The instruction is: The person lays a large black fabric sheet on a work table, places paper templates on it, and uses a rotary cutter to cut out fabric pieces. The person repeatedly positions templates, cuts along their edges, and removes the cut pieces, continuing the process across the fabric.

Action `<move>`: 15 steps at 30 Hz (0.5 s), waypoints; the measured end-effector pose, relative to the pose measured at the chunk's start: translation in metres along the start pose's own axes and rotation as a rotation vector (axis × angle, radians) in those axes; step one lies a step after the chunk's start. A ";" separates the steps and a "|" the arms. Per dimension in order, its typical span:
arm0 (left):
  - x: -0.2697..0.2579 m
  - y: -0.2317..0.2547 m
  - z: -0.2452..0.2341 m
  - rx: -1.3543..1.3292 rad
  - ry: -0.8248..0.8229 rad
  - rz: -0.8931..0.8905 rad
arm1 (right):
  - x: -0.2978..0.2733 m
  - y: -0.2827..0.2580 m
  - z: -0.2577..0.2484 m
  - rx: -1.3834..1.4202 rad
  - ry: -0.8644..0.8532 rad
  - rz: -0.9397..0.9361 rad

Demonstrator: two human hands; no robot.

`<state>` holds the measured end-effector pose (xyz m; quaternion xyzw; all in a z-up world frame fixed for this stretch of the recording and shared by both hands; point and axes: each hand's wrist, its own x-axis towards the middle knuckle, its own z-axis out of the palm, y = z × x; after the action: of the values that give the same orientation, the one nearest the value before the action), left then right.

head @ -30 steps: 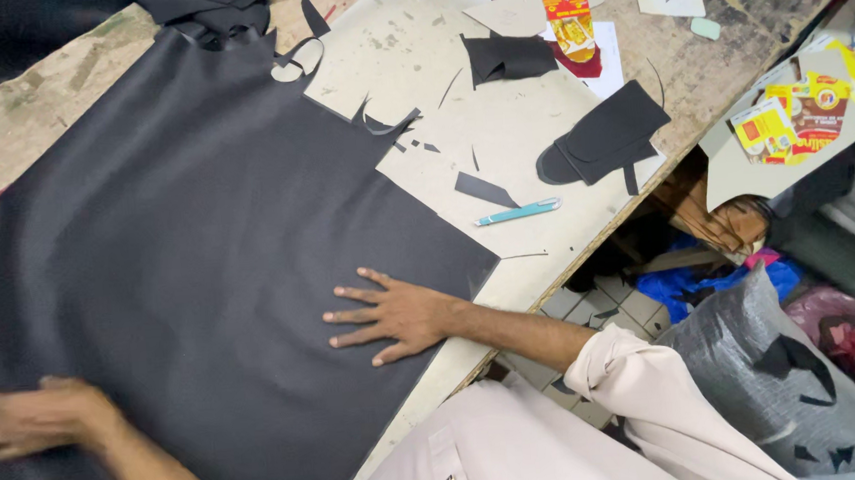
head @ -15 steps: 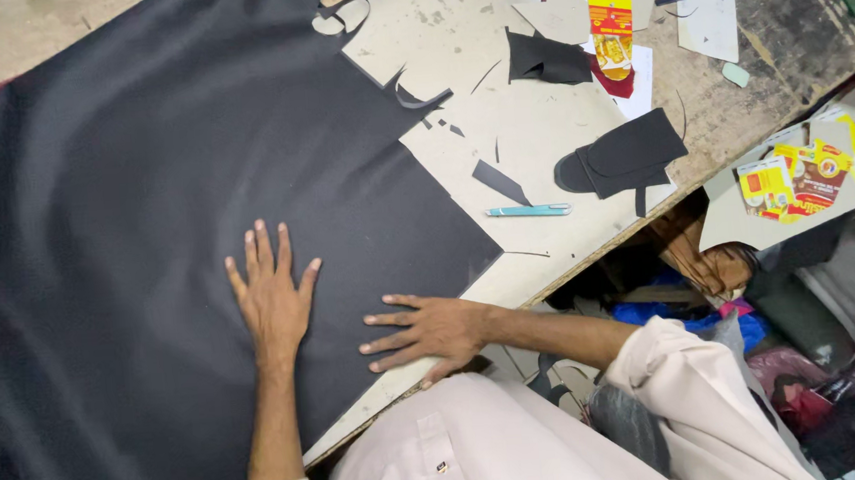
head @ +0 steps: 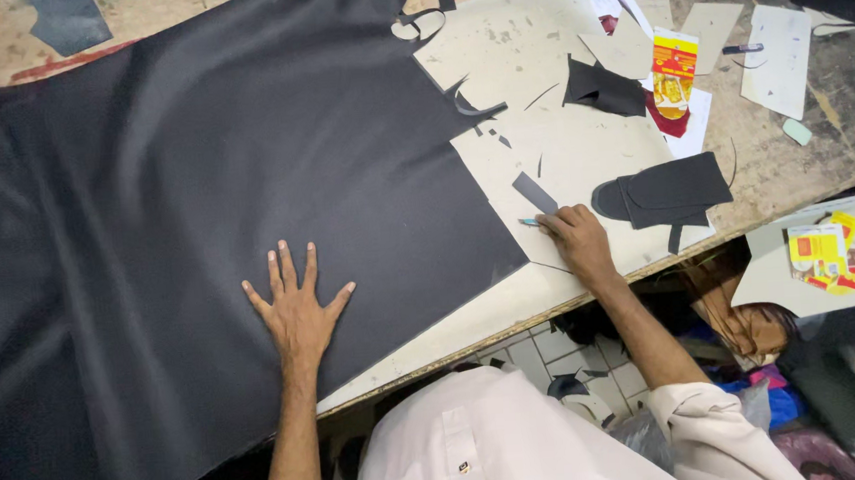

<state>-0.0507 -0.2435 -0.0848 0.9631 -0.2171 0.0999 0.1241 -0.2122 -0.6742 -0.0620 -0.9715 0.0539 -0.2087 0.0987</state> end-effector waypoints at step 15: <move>0.006 0.048 0.037 -0.141 0.058 -0.038 | 0.092 -0.116 0.071 0.262 -0.114 -0.644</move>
<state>-0.0620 -0.2986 -0.1090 0.9526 -0.2015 0.1098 0.1996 -0.0922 -0.5621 -0.0645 -0.9279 -0.2880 -0.1795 0.1544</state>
